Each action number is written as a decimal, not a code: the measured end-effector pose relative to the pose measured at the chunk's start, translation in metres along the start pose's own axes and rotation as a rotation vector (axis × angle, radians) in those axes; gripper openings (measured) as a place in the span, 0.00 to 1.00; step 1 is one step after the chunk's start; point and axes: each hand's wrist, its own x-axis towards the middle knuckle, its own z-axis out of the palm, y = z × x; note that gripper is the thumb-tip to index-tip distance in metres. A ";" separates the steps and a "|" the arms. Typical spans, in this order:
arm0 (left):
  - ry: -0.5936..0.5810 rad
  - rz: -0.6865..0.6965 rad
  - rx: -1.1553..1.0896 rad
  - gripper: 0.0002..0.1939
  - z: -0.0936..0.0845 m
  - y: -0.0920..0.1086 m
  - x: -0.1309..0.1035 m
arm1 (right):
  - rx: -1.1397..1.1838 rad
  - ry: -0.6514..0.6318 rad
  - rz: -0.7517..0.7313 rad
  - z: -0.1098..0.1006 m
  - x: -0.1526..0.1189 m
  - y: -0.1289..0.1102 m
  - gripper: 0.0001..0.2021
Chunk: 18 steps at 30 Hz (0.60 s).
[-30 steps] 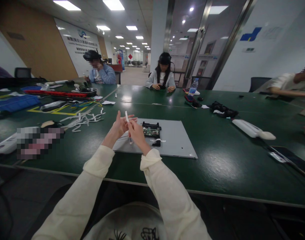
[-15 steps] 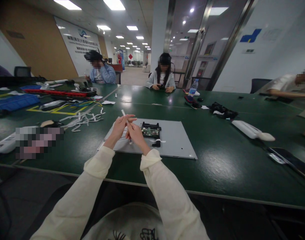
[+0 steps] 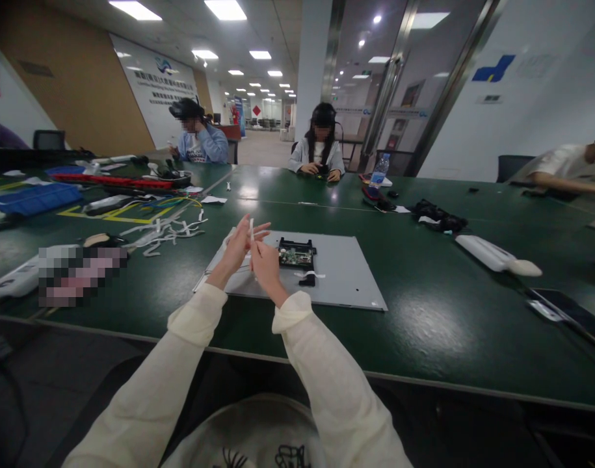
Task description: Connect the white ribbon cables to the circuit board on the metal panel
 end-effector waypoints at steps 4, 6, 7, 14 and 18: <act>0.206 0.129 0.480 0.25 -0.010 -0.006 0.001 | 0.188 0.089 0.029 -0.002 0.000 -0.001 0.17; 0.219 0.182 0.881 0.20 -0.016 -0.007 -0.001 | 0.262 0.150 0.051 -0.003 0.003 0.000 0.17; 0.188 0.186 1.060 0.18 -0.019 -0.008 -0.002 | 0.289 0.169 0.062 -0.004 0.004 0.001 0.17; 0.065 0.005 1.528 0.11 -0.031 -0.010 -0.006 | 0.314 0.112 0.098 -0.001 0.006 0.008 0.16; 0.097 -0.075 1.580 0.11 -0.036 -0.008 -0.006 | 0.294 0.055 0.086 0.001 0.006 0.010 0.16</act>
